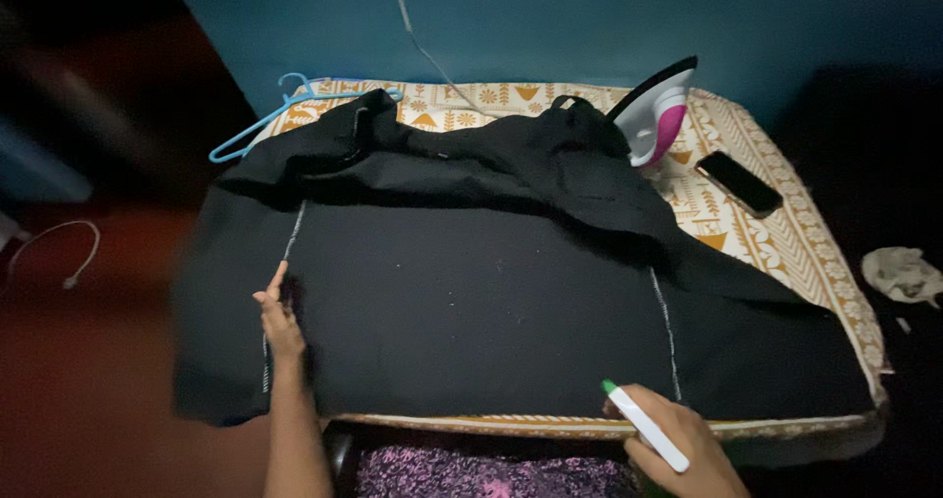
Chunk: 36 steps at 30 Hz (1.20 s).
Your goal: The person spreads out a black garment on an ironing board, sprays it with water from a green bottle, and presses it using an iron.
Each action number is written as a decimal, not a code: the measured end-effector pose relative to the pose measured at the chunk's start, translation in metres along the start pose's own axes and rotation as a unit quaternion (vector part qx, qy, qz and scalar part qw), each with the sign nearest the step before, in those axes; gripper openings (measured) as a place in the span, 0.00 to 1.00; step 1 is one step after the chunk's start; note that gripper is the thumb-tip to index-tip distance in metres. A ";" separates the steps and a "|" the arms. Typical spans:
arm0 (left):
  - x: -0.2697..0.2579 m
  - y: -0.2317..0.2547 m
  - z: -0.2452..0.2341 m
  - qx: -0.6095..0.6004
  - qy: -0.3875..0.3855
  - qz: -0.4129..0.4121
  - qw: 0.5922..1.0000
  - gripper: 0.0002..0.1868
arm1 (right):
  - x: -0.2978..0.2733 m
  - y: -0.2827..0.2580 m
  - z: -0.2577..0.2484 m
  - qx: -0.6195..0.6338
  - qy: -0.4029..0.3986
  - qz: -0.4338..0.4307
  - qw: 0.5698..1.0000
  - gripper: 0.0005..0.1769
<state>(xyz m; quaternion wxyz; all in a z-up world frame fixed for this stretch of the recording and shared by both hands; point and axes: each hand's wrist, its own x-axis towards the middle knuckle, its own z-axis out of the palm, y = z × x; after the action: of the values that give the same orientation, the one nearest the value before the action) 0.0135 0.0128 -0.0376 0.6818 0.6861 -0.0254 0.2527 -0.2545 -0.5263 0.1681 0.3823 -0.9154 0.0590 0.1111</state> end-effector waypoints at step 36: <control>-0.006 0.063 0.145 0.492 -0.198 0.104 0.841 0.30 | 0.361 0.185 -0.199 0.012 0.647 -0.175 0.742 0.43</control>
<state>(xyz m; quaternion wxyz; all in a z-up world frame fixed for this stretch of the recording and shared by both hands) 0.0300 -0.1311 0.0264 0.2047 0.9601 -0.1033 0.1598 0.0911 -0.8063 0.0877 0.2756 -0.7571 0.1327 -0.5773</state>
